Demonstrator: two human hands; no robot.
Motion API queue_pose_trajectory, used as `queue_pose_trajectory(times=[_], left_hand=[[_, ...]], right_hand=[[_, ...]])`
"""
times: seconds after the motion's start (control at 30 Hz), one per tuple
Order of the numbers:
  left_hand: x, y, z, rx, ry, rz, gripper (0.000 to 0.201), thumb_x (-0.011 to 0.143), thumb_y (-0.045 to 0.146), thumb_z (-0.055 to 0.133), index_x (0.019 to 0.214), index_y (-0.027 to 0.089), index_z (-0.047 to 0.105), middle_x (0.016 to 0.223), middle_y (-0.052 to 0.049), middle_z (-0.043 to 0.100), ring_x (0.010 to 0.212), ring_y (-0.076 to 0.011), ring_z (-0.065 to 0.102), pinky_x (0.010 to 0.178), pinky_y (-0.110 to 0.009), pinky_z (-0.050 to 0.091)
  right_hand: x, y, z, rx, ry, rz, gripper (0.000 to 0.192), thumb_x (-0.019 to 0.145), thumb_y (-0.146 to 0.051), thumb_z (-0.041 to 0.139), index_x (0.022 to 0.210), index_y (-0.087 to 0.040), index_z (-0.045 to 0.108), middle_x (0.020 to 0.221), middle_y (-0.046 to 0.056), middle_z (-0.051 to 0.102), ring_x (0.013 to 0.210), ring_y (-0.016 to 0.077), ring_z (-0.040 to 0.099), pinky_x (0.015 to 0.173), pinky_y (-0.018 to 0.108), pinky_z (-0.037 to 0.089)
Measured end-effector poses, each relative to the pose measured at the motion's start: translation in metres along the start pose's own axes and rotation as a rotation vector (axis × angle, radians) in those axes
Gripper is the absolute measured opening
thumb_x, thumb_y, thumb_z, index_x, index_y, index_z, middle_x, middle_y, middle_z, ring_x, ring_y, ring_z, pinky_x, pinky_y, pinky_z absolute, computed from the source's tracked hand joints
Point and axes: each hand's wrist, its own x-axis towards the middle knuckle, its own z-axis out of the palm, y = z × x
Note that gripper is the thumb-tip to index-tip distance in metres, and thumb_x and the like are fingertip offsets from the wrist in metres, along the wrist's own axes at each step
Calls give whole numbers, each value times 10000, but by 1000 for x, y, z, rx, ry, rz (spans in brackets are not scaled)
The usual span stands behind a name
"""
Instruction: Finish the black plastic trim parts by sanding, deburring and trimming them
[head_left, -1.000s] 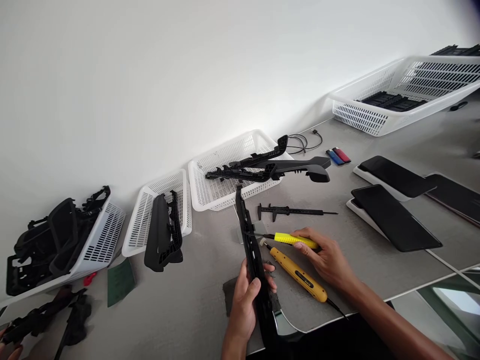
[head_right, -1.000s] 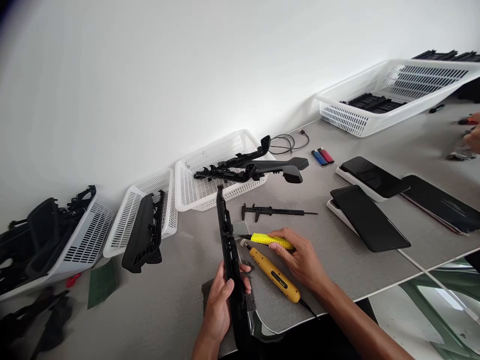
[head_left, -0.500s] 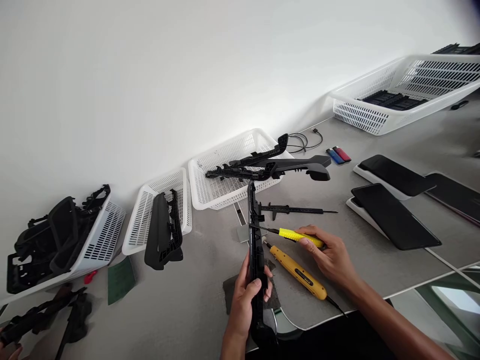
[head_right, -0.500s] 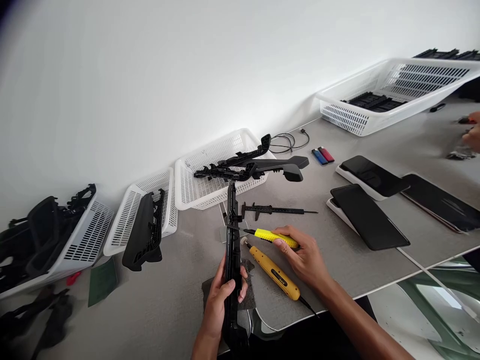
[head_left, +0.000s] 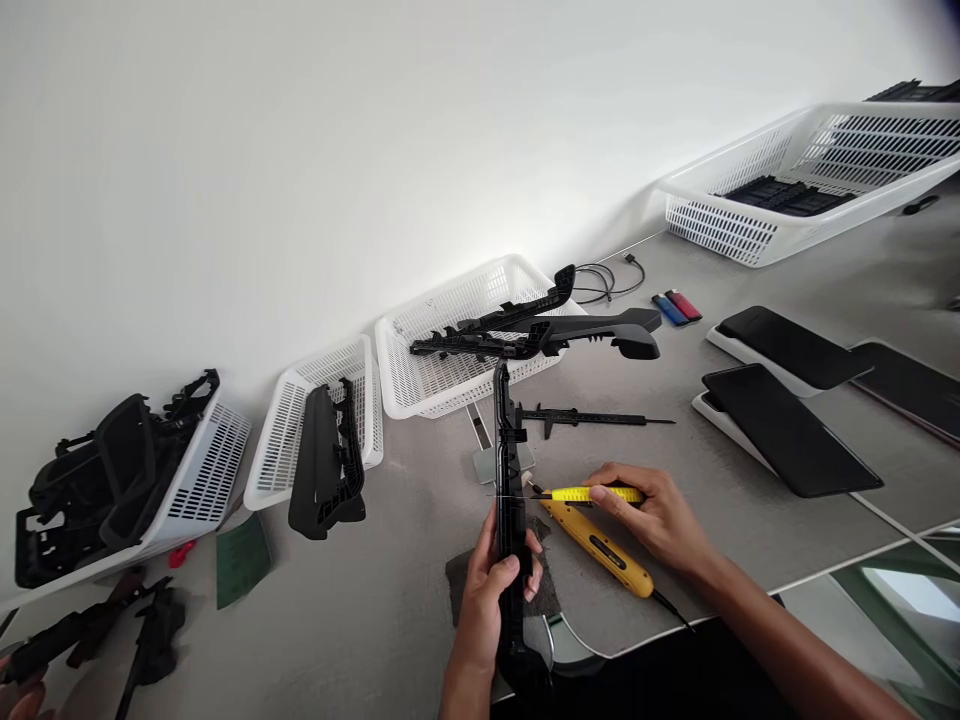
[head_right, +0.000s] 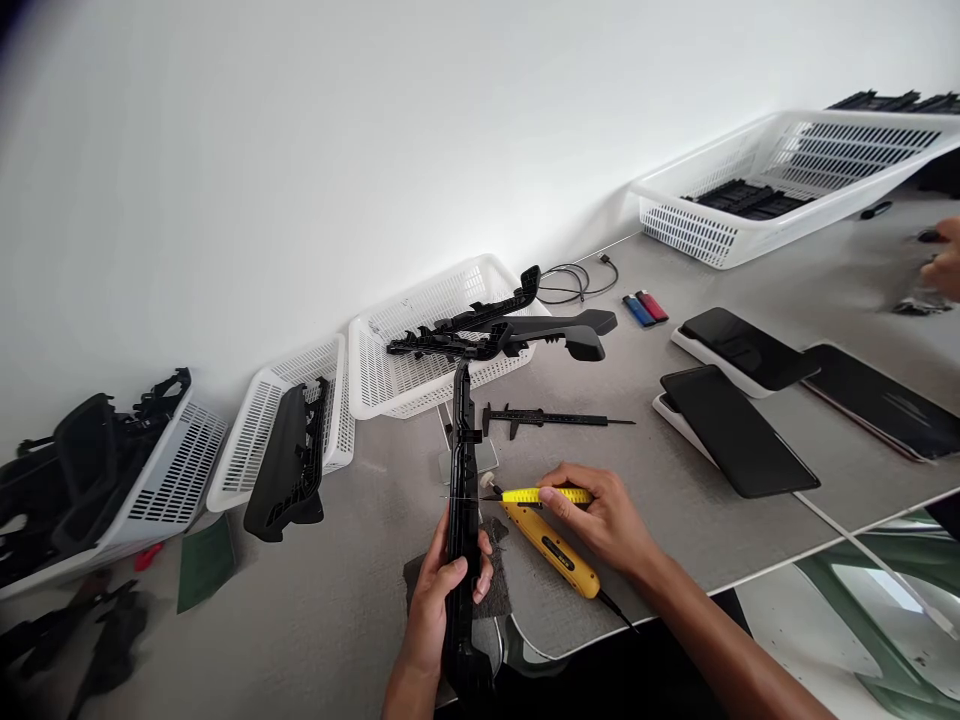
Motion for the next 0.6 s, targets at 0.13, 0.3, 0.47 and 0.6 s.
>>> queue_pose_trajectory(times=[0.13, 0.3, 0.47, 0.6], left_hand=[[0, 1, 0, 8, -10, 2, 578, 928, 399, 779, 1458, 227, 624, 1062, -95, 688, 692, -130, 564, 611, -268, 424], [-1, 1, -1, 26, -5, -11, 564, 952, 375, 752, 1476, 225, 604, 1081, -98, 684, 713, -138, 566, 631, -276, 440], [-1, 2, 0, 13, 3, -5, 668, 935, 385, 768, 1548, 226, 553, 1065, -98, 683, 705, -144, 560, 625, -283, 439], [-1, 4, 2, 18, 5, -5, 629, 948, 372, 758, 1532, 235, 567, 1067, -95, 682, 708, -142, 565, 630, -280, 435]], right_hand=[[0, 0, -1, -6, 13, 2, 453, 999, -592, 627, 832, -207, 797, 771, 55, 762, 641, 200, 637, 613, 307, 479], [-3, 3, 0, -20, 26, 8, 424, 1017, -546, 623, 823, -207, 788, 746, 39, 746, 625, 189, 622, 592, 302, 445], [-1, 8, 2, -41, 125, 7, 380, 1021, -550, 629, 972, -215, 804, 866, 51, 780, 689, 206, 657, 628, 307, 479], [0, 9, 2, -80, 182, 10, 405, 1016, -587, 629, 1069, -226, 804, 961, 75, 798, 737, 230, 677, 675, 330, 517]])
